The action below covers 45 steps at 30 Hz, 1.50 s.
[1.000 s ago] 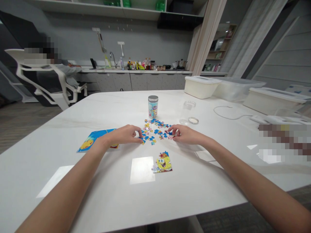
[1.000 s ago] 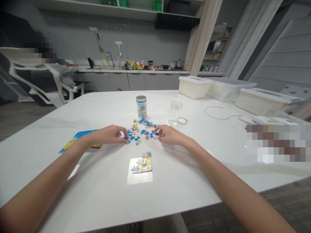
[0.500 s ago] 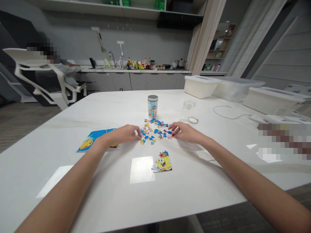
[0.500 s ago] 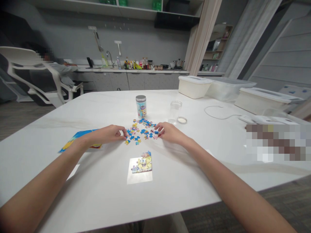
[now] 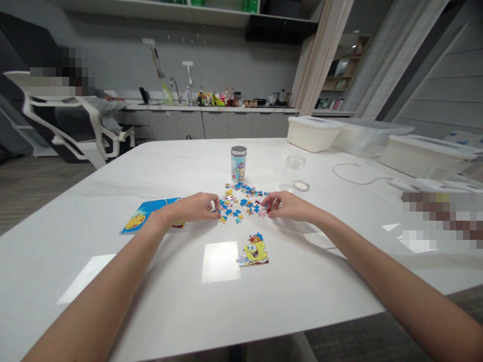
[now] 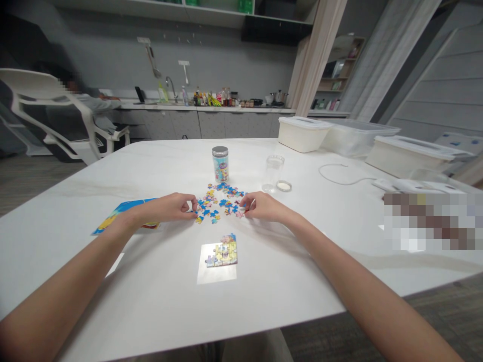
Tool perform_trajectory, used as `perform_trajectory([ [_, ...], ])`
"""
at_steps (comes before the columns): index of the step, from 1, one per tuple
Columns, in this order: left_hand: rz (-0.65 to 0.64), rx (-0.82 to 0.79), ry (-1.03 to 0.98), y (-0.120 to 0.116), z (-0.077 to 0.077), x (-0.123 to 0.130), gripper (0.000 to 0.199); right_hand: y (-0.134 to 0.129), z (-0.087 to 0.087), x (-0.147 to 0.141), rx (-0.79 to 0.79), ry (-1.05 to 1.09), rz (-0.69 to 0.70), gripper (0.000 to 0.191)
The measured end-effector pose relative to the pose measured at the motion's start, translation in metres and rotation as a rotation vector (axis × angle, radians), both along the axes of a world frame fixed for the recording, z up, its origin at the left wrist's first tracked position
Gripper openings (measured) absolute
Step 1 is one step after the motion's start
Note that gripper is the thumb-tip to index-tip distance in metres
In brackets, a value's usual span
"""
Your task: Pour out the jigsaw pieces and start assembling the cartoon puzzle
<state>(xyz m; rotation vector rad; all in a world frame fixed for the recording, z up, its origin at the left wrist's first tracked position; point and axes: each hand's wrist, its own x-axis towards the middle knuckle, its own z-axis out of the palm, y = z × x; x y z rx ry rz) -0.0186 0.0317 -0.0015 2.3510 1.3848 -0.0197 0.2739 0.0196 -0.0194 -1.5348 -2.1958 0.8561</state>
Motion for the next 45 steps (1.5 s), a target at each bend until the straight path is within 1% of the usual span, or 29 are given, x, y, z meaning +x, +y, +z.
perform_trajectory([
  [4,0.001,0.0,-0.011,0.001,-0.001,0.0,0.027,-0.001,0.002,0.001,0.035,-0.058,-0.004,0.021],
  [7,0.001,0.002,-0.01,0.001,-0.002,0.0,0.025,-0.001,0.002,0.001,0.015,-0.055,-0.002,0.021],
  [10,0.004,0.012,-0.006,0.0,-0.001,-0.001,0.031,-0.001,0.002,0.002,-0.007,-0.058,0.004,0.021],
  [14,0.016,0.017,0.005,0.0,0.001,-0.001,0.037,-0.004,0.005,0.0,0.016,-0.066,0.03,0.018],
  [19,0.02,0.018,0.013,0.0,0.001,0.0,0.036,-0.005,0.007,-0.002,-0.021,-0.002,0.055,0.024],
  [24,0.011,0.004,-0.005,0.0,-0.001,0.0,0.038,-0.003,0.002,-0.002,-0.063,0.069,0.102,0.031],
  [28,0.006,-0.004,0.004,0.0,-0.002,0.002,0.036,-0.002,-0.002,-0.002,-0.11,0.176,0.122,0.025],
  [33,0.005,-0.004,0.032,0.0,-0.002,0.004,0.037,-0.004,0.003,-0.003,-0.207,0.321,0.039,0.02],
  [36,-0.005,0.008,0.047,-0.001,-0.001,0.005,0.037,-0.007,0.007,-0.004,-0.295,0.44,0.019,0.017],
  [40,-0.005,0.018,0.064,-0.002,0.0,0.006,0.036,-0.008,0.007,-0.005,-0.399,0.594,-0.042,0.018],
  [42,-0.002,0.019,0.066,-0.002,0.0,0.006,0.037,-0.008,0.008,-0.006,-0.414,0.633,-0.055,0.021],
  [45,0.004,0.02,0.072,-0.003,0.001,0.007,0.036,-0.009,0.009,-0.007,-0.36,0.599,-0.079,0.026],
])
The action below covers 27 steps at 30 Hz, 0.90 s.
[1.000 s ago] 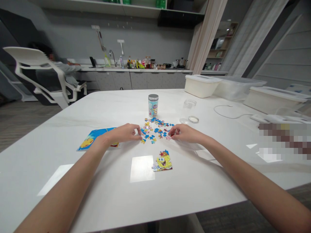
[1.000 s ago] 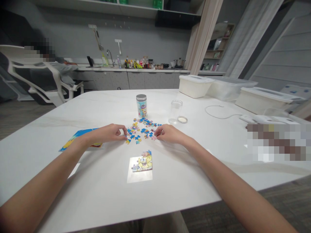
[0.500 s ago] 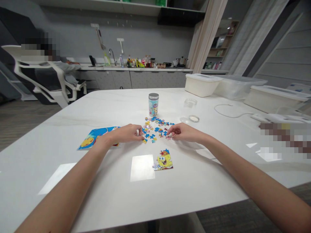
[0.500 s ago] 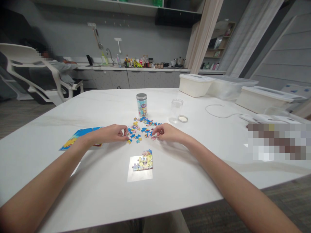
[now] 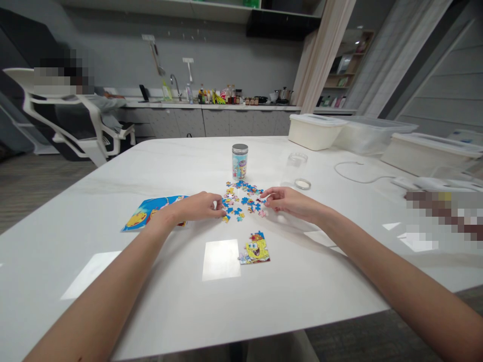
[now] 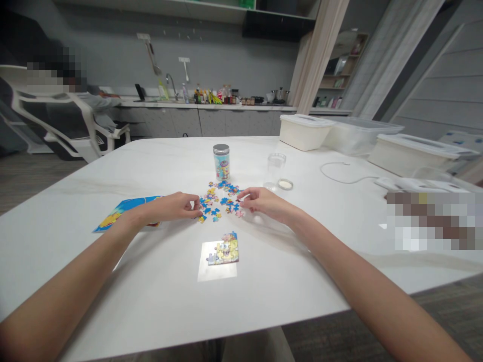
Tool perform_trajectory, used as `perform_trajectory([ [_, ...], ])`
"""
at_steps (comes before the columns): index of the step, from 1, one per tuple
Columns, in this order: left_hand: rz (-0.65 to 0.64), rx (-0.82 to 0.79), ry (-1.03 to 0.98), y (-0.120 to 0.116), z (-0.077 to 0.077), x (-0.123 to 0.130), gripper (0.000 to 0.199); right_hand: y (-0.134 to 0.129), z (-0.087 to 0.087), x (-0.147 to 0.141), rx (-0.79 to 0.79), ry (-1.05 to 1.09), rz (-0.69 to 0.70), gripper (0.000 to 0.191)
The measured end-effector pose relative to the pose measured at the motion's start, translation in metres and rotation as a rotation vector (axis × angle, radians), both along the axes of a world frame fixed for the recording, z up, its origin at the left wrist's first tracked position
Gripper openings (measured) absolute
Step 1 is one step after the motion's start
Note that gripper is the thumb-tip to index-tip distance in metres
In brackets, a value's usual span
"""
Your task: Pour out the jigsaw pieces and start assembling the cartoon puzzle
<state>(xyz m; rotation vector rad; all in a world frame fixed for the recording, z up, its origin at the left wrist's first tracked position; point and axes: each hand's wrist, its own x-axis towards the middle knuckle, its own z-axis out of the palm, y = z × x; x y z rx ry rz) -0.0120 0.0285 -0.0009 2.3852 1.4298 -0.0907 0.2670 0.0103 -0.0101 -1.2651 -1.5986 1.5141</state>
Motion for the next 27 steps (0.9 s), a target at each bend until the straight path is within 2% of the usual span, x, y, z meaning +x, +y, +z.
perform_trajectory([
  [3,0.0,0.0,0.004,-0.0009,0.0017,0.001,0.035,-0.0005,0.0018,-0.0003,0.021,-0.016,-0.051,0.03],
  [8,0.004,-0.015,-0.014,-0.0005,0.0017,0.0004,0.034,0.0012,0.0005,0.0001,-0.041,0.062,-0.095,0.035],
  [12,0.003,-0.008,-0.02,0.0014,-0.0012,-0.0011,0.036,0.002,-0.0014,0.0007,-0.076,0.111,-0.043,0.024],
  [15,0.01,-0.008,-0.008,0.0026,-0.0026,-0.0015,0.038,0.0021,-0.0019,0.0015,-0.087,0.13,0.011,0.024],
  [21,0.003,-0.001,-0.015,0.0028,-0.0021,-0.0009,0.037,0.0013,-0.0007,0.0019,-0.081,0.056,-0.034,0.021],
  [25,0.007,-0.009,-0.029,0.0031,-0.0027,-0.0011,0.038,0.0015,-0.0009,0.0019,-0.075,0.108,0.0,0.027],
  [27,0.009,-0.01,-0.032,0.0032,-0.003,-0.0013,0.038,0.0019,-0.0009,0.0018,-0.097,0.105,0.0,0.022],
])
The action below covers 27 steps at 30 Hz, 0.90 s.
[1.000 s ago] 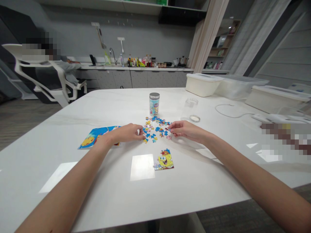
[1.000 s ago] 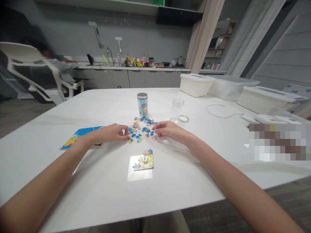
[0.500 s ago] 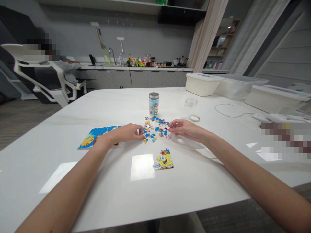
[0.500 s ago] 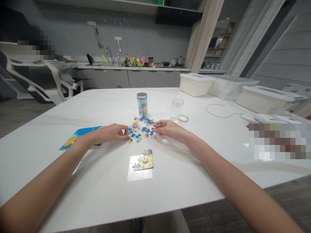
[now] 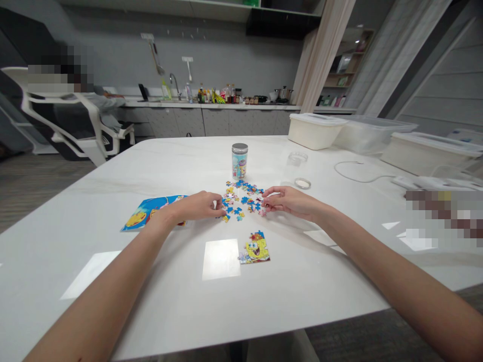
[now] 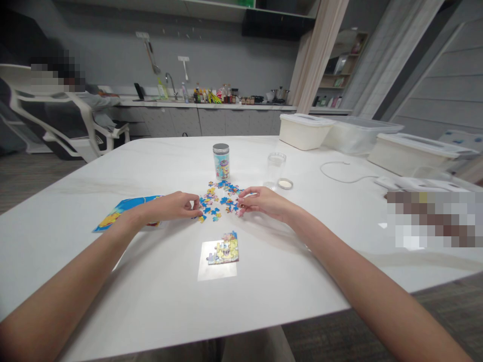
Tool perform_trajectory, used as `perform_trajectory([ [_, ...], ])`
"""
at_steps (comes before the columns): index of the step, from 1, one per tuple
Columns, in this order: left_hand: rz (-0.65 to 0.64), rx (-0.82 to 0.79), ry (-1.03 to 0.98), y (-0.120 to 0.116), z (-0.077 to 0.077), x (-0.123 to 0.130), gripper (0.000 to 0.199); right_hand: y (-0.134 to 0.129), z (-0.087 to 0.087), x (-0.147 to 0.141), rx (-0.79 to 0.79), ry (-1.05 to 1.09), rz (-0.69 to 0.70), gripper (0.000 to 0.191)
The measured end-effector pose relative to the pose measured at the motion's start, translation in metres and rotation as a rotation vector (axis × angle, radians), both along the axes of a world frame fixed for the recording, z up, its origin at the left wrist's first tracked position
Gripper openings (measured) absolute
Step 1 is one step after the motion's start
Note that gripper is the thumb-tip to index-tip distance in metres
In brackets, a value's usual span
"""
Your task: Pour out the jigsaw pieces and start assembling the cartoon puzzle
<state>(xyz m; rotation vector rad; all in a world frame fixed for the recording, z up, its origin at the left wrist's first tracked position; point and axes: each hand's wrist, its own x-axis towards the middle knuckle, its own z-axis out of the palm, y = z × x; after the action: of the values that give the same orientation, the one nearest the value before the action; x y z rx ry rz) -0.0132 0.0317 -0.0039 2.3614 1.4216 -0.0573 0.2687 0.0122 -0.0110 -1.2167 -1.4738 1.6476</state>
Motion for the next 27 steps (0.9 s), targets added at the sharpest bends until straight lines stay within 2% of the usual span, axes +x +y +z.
perform_trajectory([
  [4,-0.006,0.001,0.004,-0.0009,0.0008,0.0005,0.035,-0.0004,0.0008,-0.0008,-0.018,-0.047,-0.025,0.01],
  [7,-0.009,0.01,0.013,-0.0021,0.0022,0.0013,0.034,-0.0016,0.0012,-0.0011,0.017,-0.016,-0.016,0.01],
  [14,-0.004,0.015,0.021,-0.0033,0.0037,0.0018,0.033,-0.0028,0.0007,-0.0008,0.028,-0.009,-0.063,0.034],
  [19,-0.006,0.017,0.042,-0.0039,0.0048,0.0029,0.034,-0.0015,-0.0012,-0.0001,0.025,-0.024,-0.01,0.03],
  [27,-0.012,0.031,0.043,-0.0059,0.0066,0.0056,0.03,-0.0016,-0.0006,-0.0023,0.045,-0.046,-0.018,0.017],
])
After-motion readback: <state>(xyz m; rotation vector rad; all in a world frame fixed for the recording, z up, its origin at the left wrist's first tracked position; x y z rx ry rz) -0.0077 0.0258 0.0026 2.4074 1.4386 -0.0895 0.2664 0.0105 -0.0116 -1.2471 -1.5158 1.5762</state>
